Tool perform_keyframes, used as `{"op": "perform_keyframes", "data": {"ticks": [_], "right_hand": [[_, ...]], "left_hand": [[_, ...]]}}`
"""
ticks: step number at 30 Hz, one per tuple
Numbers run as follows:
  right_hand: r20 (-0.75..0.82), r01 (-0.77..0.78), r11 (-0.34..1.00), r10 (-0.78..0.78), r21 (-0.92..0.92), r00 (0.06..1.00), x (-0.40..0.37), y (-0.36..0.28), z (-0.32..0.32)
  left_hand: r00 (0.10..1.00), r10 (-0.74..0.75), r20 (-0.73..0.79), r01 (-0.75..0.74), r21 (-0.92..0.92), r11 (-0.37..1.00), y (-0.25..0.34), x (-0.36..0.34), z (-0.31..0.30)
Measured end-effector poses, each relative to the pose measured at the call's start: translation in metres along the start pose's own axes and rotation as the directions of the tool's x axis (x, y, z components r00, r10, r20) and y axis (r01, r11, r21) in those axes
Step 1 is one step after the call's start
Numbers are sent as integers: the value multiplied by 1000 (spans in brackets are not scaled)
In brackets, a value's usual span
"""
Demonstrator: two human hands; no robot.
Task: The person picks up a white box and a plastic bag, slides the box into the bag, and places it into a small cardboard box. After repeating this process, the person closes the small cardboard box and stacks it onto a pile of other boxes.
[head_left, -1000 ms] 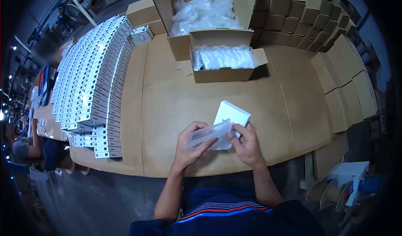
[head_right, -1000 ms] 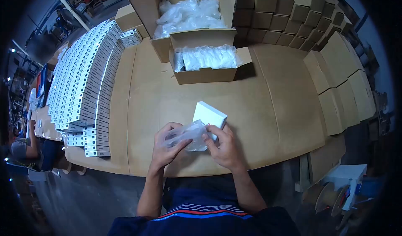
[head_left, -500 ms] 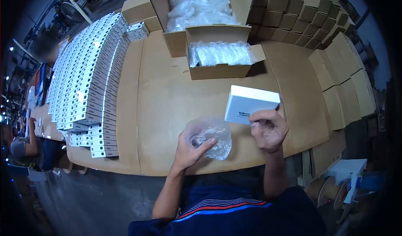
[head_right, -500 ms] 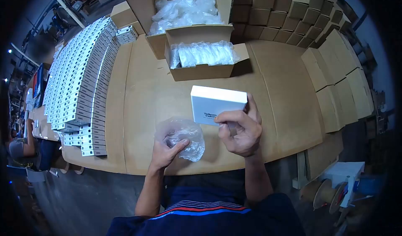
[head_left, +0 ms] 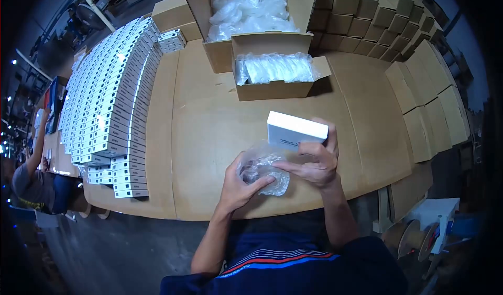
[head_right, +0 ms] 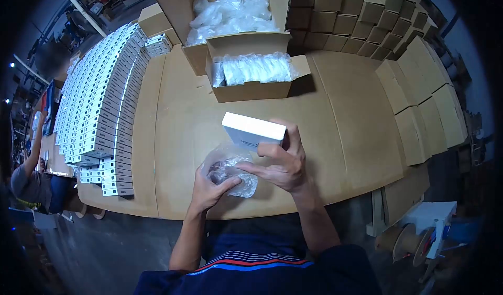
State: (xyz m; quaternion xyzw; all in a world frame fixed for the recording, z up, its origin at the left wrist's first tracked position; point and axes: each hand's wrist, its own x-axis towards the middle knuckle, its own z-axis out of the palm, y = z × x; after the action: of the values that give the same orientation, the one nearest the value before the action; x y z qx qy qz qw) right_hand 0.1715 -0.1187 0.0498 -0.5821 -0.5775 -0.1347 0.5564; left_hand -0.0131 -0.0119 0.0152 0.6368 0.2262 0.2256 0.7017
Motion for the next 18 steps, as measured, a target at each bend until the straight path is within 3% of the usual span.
{"op": "perform_keyframes", "data": {"ticks": [4, 7, 10, 11, 15, 18], "right_hand": [[-55, 50, 994, -55, -99, 997, -6, 3, 14], [-77, -20, 993, 11, -120, 997, 1, -1, 17], [-34, -246, 966, 250, 84, 968, 1, -3, 7], [-8, -228, 954, 234, 194, 972, 7, -1, 5], [98, -326, 937, 315, 127, 944, 0, 4, -3], [97, -333, 930, 320, 158, 942, 1, 5, -3]], "left_hand": [[999, 11, -36, -13, -35, 999, 2, -1, 0], [998, 58, -35, -57, 32, 998, -3, 0, -5], [992, -78, -98, 90, 124, 988, -12, 1, -11], [990, 17, -143, 1, 124, 992, -11, 4, -10], [992, 57, -111, -50, 62, 997, -19, 7, -9], [999, -35, -24, 38, 142, 989, -23, 3, -13]]}}
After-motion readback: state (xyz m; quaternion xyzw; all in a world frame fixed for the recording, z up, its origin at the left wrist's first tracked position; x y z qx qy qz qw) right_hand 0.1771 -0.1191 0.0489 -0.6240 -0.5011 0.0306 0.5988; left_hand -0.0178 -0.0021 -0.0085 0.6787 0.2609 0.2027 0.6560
